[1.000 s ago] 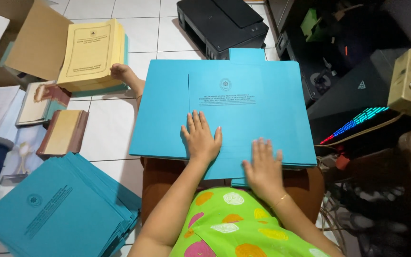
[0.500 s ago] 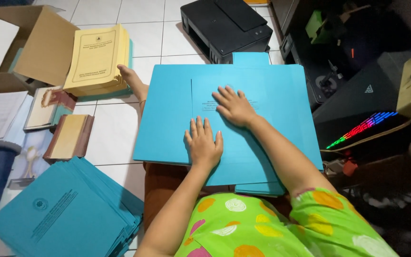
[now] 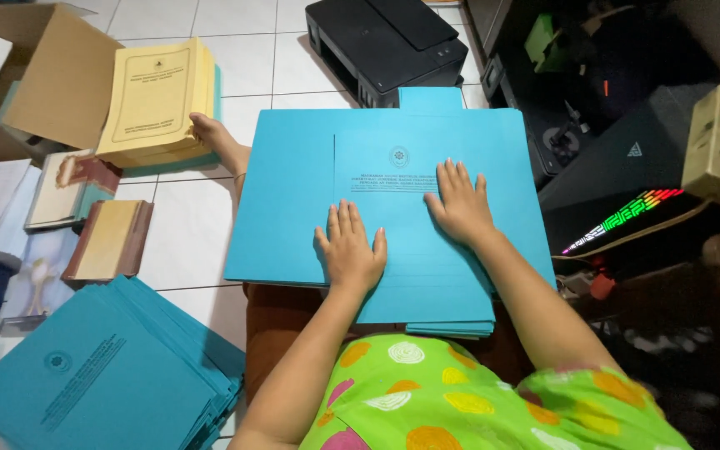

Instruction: Organizing and stacking blue paper folders on the floor in a print shop environment.

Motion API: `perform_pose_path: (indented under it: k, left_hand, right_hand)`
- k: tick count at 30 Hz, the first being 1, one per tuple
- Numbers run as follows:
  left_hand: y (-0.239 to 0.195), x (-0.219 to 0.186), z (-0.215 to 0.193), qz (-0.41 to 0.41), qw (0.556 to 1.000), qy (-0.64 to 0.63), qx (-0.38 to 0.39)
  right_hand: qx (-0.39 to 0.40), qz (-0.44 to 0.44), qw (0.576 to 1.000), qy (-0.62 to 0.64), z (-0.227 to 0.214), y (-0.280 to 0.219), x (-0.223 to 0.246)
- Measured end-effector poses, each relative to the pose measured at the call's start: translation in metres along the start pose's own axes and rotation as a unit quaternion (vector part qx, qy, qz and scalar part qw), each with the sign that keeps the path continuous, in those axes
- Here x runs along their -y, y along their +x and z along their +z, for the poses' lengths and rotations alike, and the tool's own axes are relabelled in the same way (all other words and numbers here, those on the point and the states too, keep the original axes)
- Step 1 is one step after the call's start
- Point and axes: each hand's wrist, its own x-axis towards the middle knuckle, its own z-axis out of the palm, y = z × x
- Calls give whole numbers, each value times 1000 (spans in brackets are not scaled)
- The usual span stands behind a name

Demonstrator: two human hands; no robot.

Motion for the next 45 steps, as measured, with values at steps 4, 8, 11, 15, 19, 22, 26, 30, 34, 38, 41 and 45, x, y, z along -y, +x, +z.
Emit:
perform_pose_path:
  k: [4, 8, 11, 15, 19, 22, 26, 30, 34, 38, 41, 45]
  left_hand:
    - [1, 0, 3, -7, 1000, 6, 11]
    - [2, -2, 1, -9, 999, 17, 28]
    - [10, -7, 11, -17, 997, 52, 49]
    - [40, -23, 15, 51, 995, 53, 69]
    - [107, -39, 36, 138, 986, 66, 71]
    - [158, -38, 43, 240, 957, 123, 105]
    - [200, -11, 41, 203, 967, 138, 70]
    - [193, 22, 28, 57, 992, 108, 42]
    - [111, 16, 6, 50, 996, 67, 36]
    - [10, 17, -14, 62, 997, 40, 25]
    - [-45, 29, -2, 83, 996, 35, -15]
    - [-82, 22, 6, 159, 987, 17, -31]
  right_hand:
    - [17, -8, 1000, 0, -13, -95, 22]
    - [21, -5, 999, 29, -8, -147, 38]
    - [-26, -27, 998, 45, 3, -155, 33]
    - [-62, -52, 994, 67, 7, -154, 30]
    - [-70, -52, 993, 76, 4, -153, 30]
    - [-71, -36, 993, 86, 8, -151, 29]
    - [-71, -29, 994, 74, 7, -151, 31]
    - [-75, -24, 995, 57, 8, -151, 31]
    - [-68, -22, 995, 63, 9, -151, 30]
    - [-65, -21, 995, 78, 8, -152, 31]
    - [-61, -25, 995, 71, 10, -153, 30]
    - [-62, -31, 995, 74, 8, -153, 32]
